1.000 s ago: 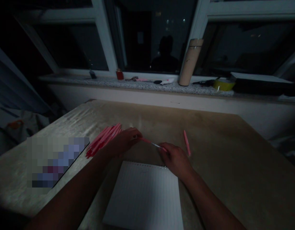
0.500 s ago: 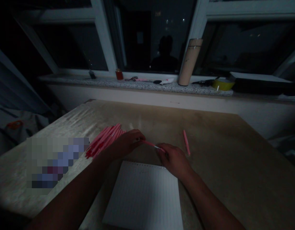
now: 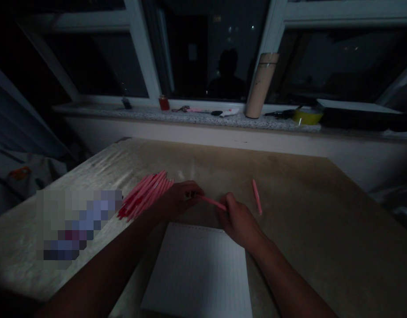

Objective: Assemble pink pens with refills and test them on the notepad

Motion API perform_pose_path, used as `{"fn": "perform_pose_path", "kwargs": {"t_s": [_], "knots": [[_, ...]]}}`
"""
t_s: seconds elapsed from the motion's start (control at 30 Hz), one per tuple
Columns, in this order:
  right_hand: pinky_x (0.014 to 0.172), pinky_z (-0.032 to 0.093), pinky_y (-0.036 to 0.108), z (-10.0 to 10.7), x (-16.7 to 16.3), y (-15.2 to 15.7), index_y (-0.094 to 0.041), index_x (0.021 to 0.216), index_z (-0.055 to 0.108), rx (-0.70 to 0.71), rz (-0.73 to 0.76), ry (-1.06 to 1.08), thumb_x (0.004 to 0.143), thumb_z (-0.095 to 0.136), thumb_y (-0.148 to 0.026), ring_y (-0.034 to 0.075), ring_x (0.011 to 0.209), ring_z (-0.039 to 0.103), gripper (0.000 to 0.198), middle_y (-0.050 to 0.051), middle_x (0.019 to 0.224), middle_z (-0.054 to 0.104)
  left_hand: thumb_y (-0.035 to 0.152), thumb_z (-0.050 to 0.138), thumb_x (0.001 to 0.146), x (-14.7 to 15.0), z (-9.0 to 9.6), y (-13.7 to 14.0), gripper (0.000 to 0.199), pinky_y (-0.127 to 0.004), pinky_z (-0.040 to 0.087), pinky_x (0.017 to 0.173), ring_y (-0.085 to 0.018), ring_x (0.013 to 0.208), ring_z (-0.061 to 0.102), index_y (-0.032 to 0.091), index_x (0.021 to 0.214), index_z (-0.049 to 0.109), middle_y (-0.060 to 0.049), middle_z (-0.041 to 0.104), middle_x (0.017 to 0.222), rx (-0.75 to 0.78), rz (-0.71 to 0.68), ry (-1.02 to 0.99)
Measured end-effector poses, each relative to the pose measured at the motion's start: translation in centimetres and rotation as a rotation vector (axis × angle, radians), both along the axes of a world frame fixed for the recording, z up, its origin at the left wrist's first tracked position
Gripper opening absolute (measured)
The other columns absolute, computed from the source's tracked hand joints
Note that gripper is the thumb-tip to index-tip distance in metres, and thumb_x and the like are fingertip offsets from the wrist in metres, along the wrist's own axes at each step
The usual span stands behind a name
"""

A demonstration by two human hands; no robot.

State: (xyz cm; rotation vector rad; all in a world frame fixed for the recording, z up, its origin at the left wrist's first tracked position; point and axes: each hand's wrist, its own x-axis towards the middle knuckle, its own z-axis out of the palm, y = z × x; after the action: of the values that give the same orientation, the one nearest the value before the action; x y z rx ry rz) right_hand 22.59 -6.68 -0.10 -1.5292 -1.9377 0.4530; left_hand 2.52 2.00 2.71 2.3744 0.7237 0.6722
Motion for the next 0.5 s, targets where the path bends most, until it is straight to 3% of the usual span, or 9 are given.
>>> {"fn": "perform_pose_path", "kwargs": {"t_s": [0.23, 0.5], "knots": [[0.051, 0.036, 0.023, -0.1, 0.0, 0.1, -0.021, 0.086, 0.042, 0.050, 0.025, 0.040, 0.087, 0.043, -0.026, 0.014, 0.057, 0.053, 0.006, 0.001, 0.068, 0.057, 0.031, 0.057, 0.079, 0.3, -1.0, 0.1, 0.022, -0.022, 0.042, 0.066, -0.011, 0.072, 0.054, 0.013, 0.090, 0.065, -0.003, 0.063, 0.080, -0.282, 0.053, -0.183], [0.055, 0.040, 0.025, -0.6, 0.2, 0.1, -0.020, 0.088, 0.049, 0.084, -0.032, 0.051, 0.088, 0.044, -0.031, 0.015, 0.062, 0.057, 0.012, 0.003, 0.072, 0.061, 0.034, 0.072, 0.064, 2.0, -3.7, 0.2, 0.033, -0.022, 0.044, 0.061, -0.010, 0.063, 0.056, 0.012, 0.087, 0.067, -0.003, 0.064, 0.072, -0.650, 0.188, -0.504]]}}
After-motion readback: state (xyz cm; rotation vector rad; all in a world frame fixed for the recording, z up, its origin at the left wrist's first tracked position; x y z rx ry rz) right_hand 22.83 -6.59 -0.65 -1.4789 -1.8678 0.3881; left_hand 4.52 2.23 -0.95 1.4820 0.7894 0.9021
